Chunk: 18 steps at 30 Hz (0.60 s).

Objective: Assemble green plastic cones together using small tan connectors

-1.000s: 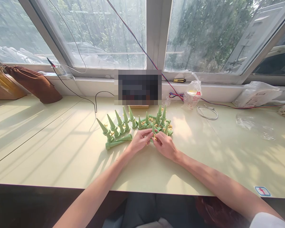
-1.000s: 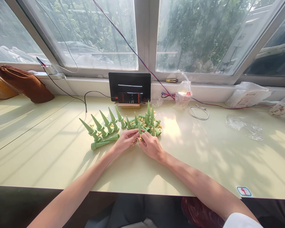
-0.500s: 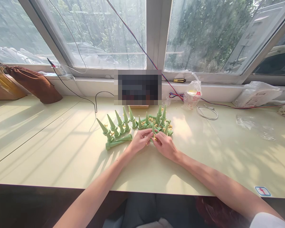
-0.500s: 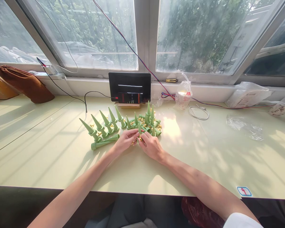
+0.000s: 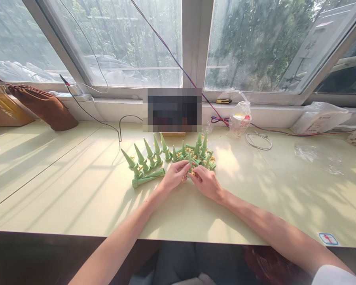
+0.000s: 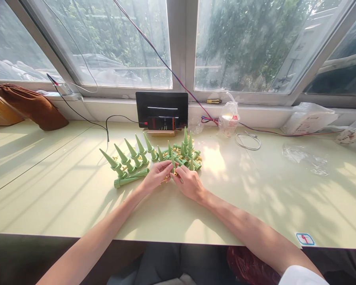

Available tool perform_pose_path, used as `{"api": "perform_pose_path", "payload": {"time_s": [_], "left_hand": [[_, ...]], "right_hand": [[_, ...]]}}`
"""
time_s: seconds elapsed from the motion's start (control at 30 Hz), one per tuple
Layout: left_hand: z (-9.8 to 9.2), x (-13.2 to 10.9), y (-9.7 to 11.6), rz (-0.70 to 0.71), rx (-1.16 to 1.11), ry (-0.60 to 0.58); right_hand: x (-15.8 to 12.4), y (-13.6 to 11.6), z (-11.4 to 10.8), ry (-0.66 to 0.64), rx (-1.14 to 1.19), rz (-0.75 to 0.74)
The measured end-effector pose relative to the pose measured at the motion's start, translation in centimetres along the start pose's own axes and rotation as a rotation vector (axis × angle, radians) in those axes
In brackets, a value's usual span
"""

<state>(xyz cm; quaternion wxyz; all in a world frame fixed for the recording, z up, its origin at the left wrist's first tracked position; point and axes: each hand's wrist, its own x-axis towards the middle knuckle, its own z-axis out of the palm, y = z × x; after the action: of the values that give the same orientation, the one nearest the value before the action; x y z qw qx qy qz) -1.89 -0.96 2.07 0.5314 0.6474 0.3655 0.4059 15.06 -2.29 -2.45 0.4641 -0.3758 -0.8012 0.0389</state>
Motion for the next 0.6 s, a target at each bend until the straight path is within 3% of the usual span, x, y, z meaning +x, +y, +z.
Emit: {"api": "perform_pose_path", "payload": {"time_s": [0.6], "left_hand": [[-0.5, 0.08, -0.38, -0.032, -0.052, 0.044]], "right_hand": [[-0.01, -0.05, -0.15, -0.022, 0.08, 0.019]]}}
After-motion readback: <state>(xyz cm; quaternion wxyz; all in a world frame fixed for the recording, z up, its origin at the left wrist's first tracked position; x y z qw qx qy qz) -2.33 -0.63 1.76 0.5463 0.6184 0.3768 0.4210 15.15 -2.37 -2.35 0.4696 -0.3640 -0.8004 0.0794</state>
